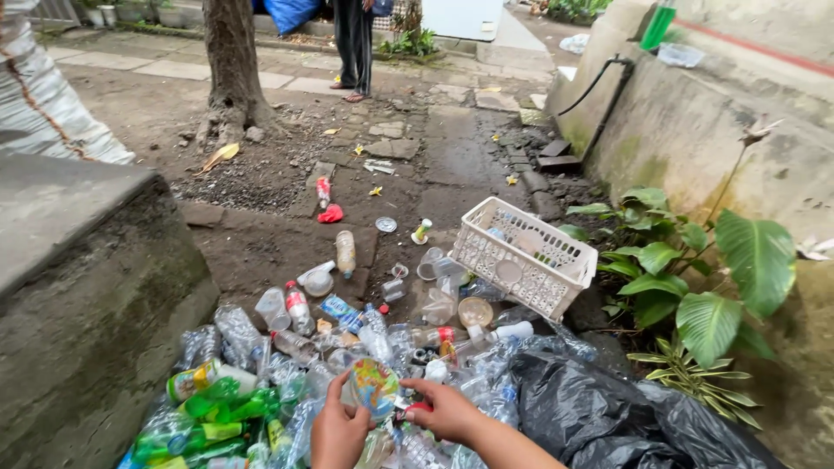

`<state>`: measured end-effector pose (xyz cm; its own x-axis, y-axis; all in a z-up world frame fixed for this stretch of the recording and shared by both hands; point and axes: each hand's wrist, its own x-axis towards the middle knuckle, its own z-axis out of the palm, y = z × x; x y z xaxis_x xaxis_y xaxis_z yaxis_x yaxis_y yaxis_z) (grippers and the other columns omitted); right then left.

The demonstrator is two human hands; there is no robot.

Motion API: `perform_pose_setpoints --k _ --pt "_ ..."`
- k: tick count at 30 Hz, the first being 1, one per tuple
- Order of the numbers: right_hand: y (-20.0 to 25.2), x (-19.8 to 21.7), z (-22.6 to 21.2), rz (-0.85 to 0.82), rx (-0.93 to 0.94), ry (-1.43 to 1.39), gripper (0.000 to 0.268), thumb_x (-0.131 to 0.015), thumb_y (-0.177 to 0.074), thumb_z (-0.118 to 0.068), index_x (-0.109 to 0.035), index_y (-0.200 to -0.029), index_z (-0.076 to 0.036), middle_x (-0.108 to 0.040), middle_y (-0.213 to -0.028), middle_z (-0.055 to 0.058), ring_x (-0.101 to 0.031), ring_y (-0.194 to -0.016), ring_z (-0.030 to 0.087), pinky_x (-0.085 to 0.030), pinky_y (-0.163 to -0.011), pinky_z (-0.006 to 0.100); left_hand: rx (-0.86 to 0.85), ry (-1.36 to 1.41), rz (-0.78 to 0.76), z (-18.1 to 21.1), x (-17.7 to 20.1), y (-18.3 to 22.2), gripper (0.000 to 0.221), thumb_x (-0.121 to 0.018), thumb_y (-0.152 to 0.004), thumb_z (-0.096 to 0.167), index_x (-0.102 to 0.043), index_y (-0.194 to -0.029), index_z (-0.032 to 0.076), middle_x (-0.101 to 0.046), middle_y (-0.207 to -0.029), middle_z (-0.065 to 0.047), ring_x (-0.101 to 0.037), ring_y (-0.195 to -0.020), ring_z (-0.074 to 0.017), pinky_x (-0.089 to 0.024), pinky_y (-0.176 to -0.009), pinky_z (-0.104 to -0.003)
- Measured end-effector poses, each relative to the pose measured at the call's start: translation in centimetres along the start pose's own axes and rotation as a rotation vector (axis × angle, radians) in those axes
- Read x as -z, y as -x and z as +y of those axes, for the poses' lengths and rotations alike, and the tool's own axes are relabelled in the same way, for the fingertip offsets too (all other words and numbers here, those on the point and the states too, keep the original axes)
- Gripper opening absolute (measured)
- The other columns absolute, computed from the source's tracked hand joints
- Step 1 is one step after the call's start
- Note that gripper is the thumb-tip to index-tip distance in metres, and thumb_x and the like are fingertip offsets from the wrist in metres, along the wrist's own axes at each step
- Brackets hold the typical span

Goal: Sorting plastic bottles and cups by removing caps and straws and stacking them for recycling

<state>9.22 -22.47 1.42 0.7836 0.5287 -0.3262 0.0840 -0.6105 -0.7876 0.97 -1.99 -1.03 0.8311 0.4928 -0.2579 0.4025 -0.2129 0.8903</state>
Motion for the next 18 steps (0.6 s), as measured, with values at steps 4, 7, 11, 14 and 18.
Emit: perform_pose_setpoints --k 4,7,11,14,18 --pt "0.6 0.0 -0.4 -0.04 -0.064 -0.068 0.062 -0.073 -0.087 -0.014 -0.061 -0.146 -0.027 -0.068 -0.083 -0.002 -0.054 -0.059 0.008 -0.046 -0.055 0.023 0.013 0.014 0.005 -1.8 -0.4 -1.2 0.069 -0.063 -0.083 0.004 -0.053 -0.147 0.026 -0.073 -0.052 -0.006 -0.074 -0.048 -0.0163 -0.047 -0.049 -0.024" --pt "0.5 -0.2 -0.2 -0.034 -0.069 -0.073 0.061 -0.075 -0.088 -0.015 -0.062 -0.146 -0.028 -0.065 -0.081 -0.003 -0.053 -0.059 0.007 -0.044 -0.055 0.023 0.031 0.079 -0.017 -3.2 -0.7 -2.4 0.071 -0.064 -0.082 -0.001 -0.054 -0.146 0.027 -0.069 -0.05 -0.008 -0.076 -0.047 -0.0197 -0.043 -0.044 -0.026" --pt "0.3 -0.4 -0.2 0.023 -0.009 0.07 0.056 -0.077 -0.086 -0.025 -0.065 -0.141 -0.032 -0.064 -0.082 -0.004 -0.055 -0.071 0.009 -0.048 -0.069 0.024 0.035 0.116 -0.057 -3.8 -0.9 -3.4 0.072 -0.072 -0.083 0.002 -0.048 -0.149 0.019 -0.073 -0.054 -0.014 -0.075 -0.046 -0.0229 -0.043 -0.042 -0.027" --pt "1.0 -0.8 -1.0 0.011 -0.078 0.24 0.054 -0.07 -0.089 -0.036 -0.062 -0.142 -0.043 -0.067 -0.091 -0.005 -0.061 -0.081 0.013 -0.05 -0.077 0.028 0.105 0.182 -0.046 -4.3 -1.1 -3.7 0.075 -0.066 -0.081 -0.009 -0.049 -0.149 0.017 -0.069 -0.053 -0.017 -0.073 -0.045 -0.0272 -0.039 -0.038 -0.028" --pt "0.5 -1.4 -0.4 -0.021 -0.081 0.285 0.051 -0.065 -0.093 -0.035 -0.06 -0.143 -0.045 -0.069 -0.097 -0.006 -0.063 -0.085 0.014 -0.05 -0.08 0.029 0.122 0.197 -0.074 -5.8 -1.3 -4.8 0.076 -0.066 -0.08 -0.009 -0.048 -0.149 0.017 -0.069 -0.054 -0.019 -0.071 -0.044 -0.0293 -0.04 -0.037 -0.03"
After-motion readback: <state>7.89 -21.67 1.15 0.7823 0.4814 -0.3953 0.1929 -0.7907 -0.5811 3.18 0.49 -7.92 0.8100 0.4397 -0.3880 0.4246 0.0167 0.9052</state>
